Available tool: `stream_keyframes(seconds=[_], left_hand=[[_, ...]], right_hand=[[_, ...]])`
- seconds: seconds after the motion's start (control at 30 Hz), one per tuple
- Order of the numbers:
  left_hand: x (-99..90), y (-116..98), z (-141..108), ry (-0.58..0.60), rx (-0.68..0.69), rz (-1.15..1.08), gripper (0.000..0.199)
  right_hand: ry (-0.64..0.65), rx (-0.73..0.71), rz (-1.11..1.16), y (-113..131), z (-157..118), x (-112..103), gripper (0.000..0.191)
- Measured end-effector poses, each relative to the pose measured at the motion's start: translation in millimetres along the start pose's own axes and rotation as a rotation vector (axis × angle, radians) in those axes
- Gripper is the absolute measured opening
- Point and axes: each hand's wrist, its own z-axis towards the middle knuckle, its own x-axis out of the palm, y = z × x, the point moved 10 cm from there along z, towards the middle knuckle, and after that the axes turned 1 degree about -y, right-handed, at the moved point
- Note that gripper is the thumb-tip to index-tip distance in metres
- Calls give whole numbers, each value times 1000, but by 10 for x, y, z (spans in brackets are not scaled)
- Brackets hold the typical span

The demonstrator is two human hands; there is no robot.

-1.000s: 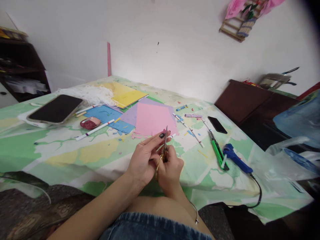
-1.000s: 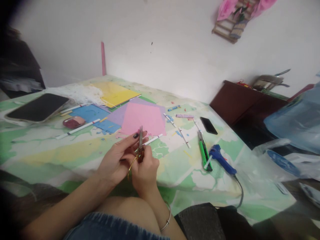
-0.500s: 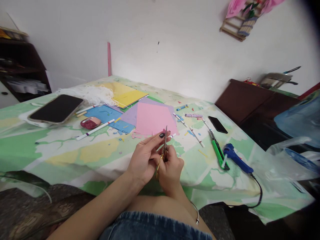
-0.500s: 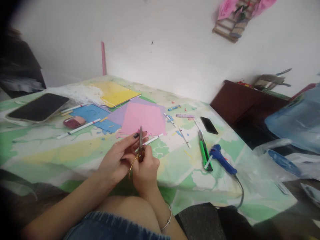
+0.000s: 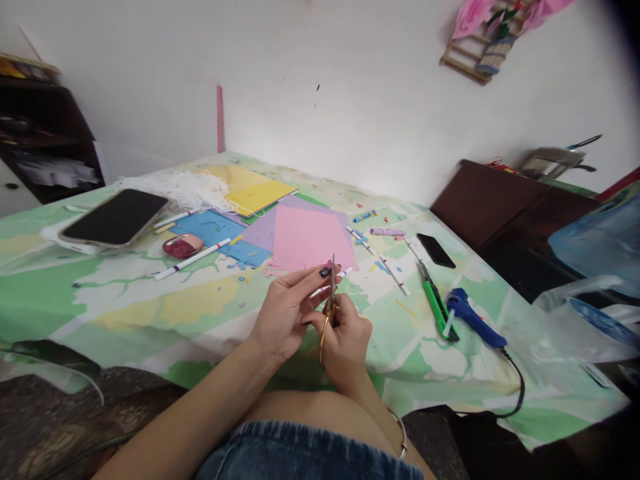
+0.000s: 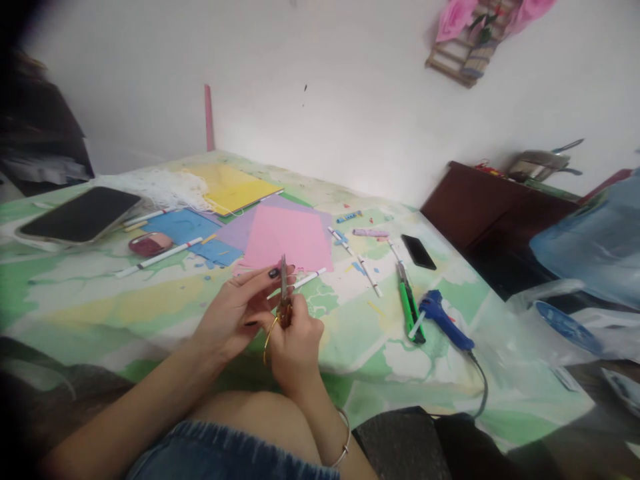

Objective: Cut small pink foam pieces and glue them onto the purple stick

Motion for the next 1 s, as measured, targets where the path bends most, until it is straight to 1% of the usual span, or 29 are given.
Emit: stream_keyframes(seconds=[0.07,0.17,0.33,0.5,0.7,1.0], left_hand=[[7,-9,-2,11,9,7,14],[-2,-35,-3,-2,30,37,12],[-9,-100,11,-9,92,73,14],[-8,-130,27,19,136,79,14],[8,-132,26,36,133,57,10],[-4,-142,21,50,146,43,8]], right_hand=[[6,13,2,-4,-2,-3,27],[17,23,5,-2,0,-7,27],[27,37,11,-8,4,-28,28],[55,72,18,-50,-11,-27,28],[73,75,46,-42,-10,-41,29],[103,83,25,-73,-28,-45,29]])
